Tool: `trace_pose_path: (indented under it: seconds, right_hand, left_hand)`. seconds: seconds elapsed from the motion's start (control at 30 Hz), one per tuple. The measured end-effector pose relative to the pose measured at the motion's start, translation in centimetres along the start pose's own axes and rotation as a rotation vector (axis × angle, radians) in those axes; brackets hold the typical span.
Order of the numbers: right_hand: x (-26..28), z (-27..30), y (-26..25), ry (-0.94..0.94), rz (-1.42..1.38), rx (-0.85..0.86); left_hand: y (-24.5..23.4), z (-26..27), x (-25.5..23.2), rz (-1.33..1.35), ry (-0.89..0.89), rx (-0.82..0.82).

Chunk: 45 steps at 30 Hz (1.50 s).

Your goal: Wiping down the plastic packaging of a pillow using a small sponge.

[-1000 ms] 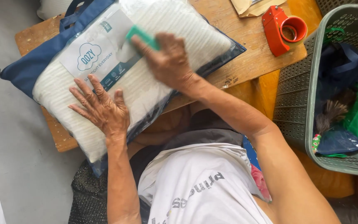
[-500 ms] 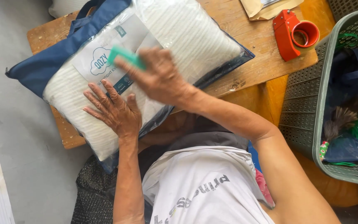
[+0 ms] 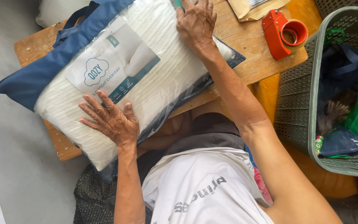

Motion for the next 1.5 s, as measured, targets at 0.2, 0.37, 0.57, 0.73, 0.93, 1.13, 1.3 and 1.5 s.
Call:
trace_pose_path:
  seconds: [0.2, 0.37, 0.57, 0.73, 0.93, 1.13, 1.3, 1.5]
  right_hand:
    - [9.6, 4.2, -5.2, -0.182, -0.247, -0.329]
    - [18.2, 11.6, -7.9, -0.834, -0.569, -0.185]
    - [12.7, 3.0, -4.0, -0.561, -0.192, -0.311]
    - [2.1, -2.1, 0.3, -0.147, -0.106, -0.063]
    - [-1.3, 0.0, -3.7, 0.224, -0.353, 0.321]
    - [-1.4, 5.3, -12.7, 0.458, -0.652, 0.574]
    - [-9.6, 11.6, -6.3, 0.296, -0.425, 0.187]
    - [-11.3, 13.0, -5.8, 0.011, 0.049, 0.052]
  left_hand:
    - [0.1, 0.5, 0.1, 0.005, -0.006, -0.017]
    - [2.0, 0.8, 1.3, -0.062, 0.056, -0.116]
    - [0.6, 0.5, 0.7, 0.027, -0.002, -0.032]
    - [0.5, -0.1, 0.7, 0.02, 0.012, -0.03]
    - [1.6, -1.8, 4.9, 0.049, 0.103, -0.019]
    - [0.4, -7.9, 12.1, 0.337, 0.254, 0.126]
    - [-1.5, -10.9, 9.5, 0.456, 0.104, 0.133]
    - [-0.1, -12.6, -2.0, 0.33, 0.093, 0.221]
Point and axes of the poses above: each hand's wrist, its own z-axis away from the middle knuckle, its own y-axis out of the palm, x = y × z, the point moved 1 cm from there along -z, towards the middle knuckle, and after that the axes turned 14 degrees about -x, right-handed, at the moved point
